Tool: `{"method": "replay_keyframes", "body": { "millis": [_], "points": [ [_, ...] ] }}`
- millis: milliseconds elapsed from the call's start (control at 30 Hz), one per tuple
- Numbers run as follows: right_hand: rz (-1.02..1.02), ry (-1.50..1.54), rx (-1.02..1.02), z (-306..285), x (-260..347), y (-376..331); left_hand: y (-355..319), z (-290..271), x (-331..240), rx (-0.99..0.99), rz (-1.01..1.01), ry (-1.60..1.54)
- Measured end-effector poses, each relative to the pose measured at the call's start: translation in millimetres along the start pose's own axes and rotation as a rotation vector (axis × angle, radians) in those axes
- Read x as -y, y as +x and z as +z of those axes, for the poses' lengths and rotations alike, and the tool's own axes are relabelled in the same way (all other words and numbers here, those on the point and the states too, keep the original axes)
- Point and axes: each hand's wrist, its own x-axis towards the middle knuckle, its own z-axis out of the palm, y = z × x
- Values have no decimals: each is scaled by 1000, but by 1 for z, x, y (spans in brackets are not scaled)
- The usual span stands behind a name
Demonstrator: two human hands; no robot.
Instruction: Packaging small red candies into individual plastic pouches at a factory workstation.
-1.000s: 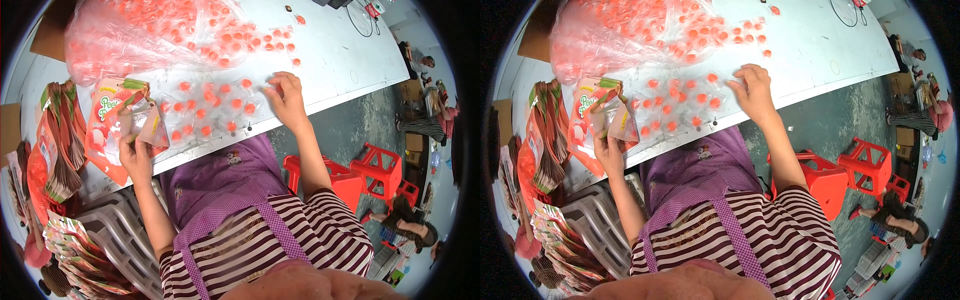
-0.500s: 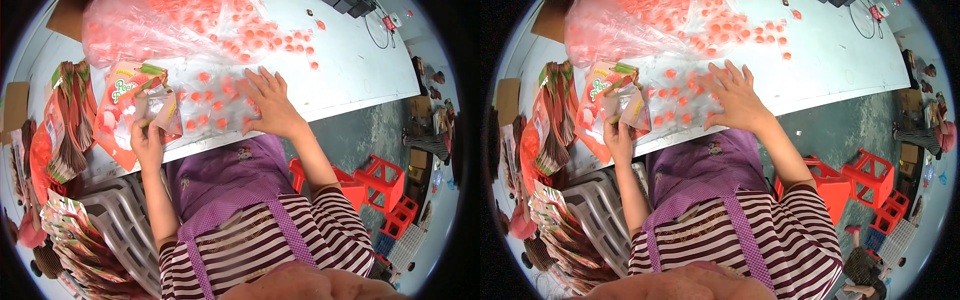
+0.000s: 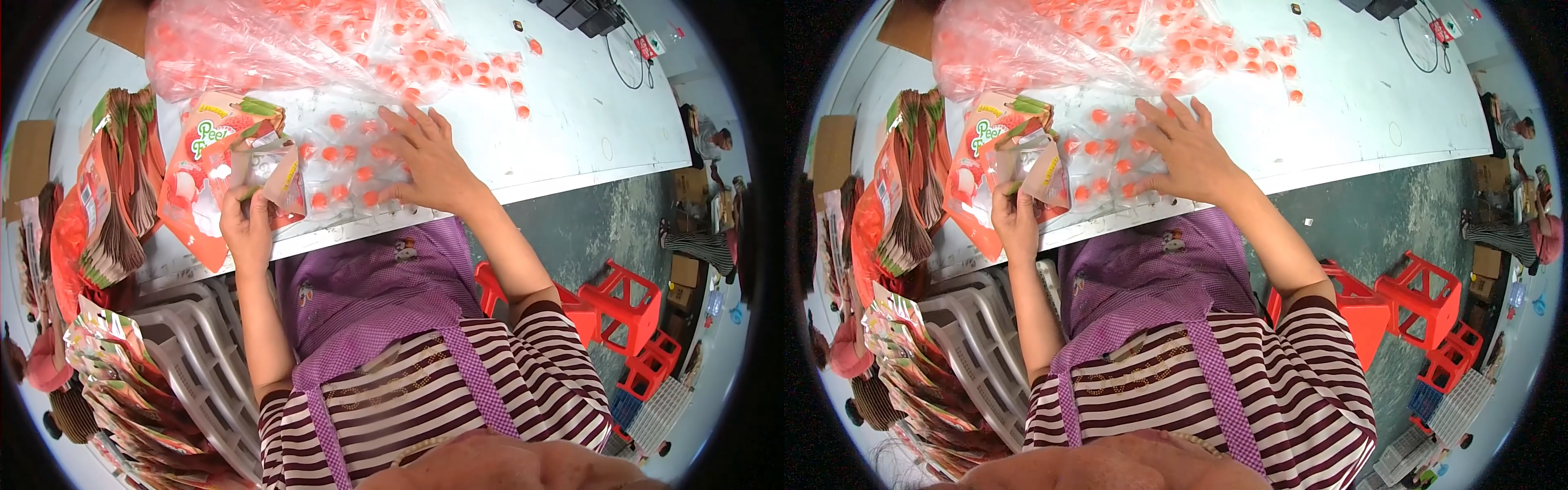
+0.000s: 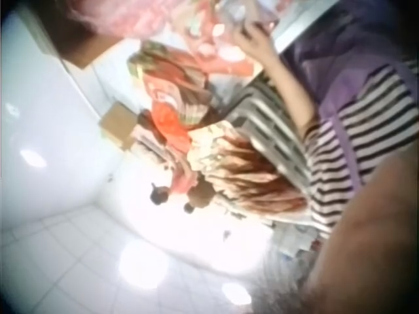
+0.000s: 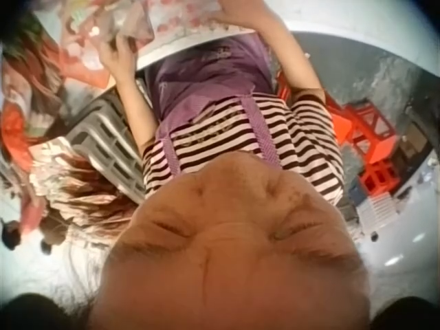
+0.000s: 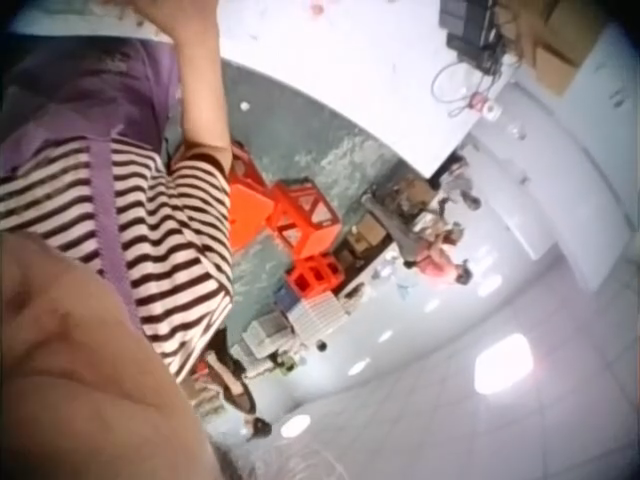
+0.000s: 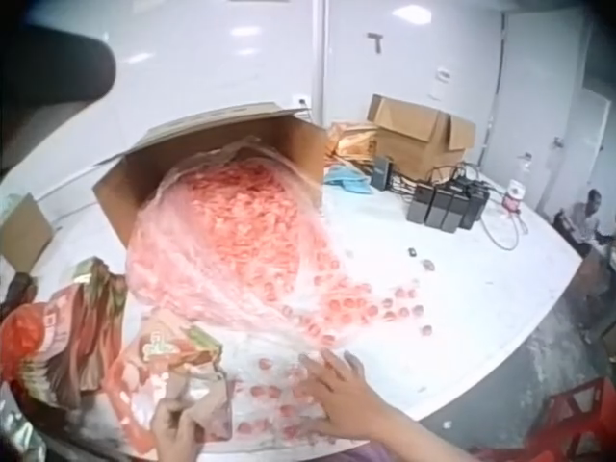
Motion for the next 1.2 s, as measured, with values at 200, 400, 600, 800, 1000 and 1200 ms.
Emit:
{"method": "replay_keyframes", "body": {
  "millis": [200, 400, 600, 800, 1000, 1200],
  "points": [
    [-71, 32, -16, -2, 5, 5, 0, 1, -1, 28, 12, 40],
    [-26, -11, 60, 10, 5, 10, -2, 1, 0, 8, 27, 78],
    [-31, 62, 92, -12, 7, 3, -2, -1, 4, 33, 3, 73],
    [-82, -10, 130, -5, 1, -1, -1, -2, -2, 25, -2, 107],
    [-147, -13, -14, 3, -9, -6, 0, 0, -4, 27, -8, 106],
    [-200, 62, -124, 8, -10, -4, -1, -13, 24, 11, 24, 191]
  ]
}}
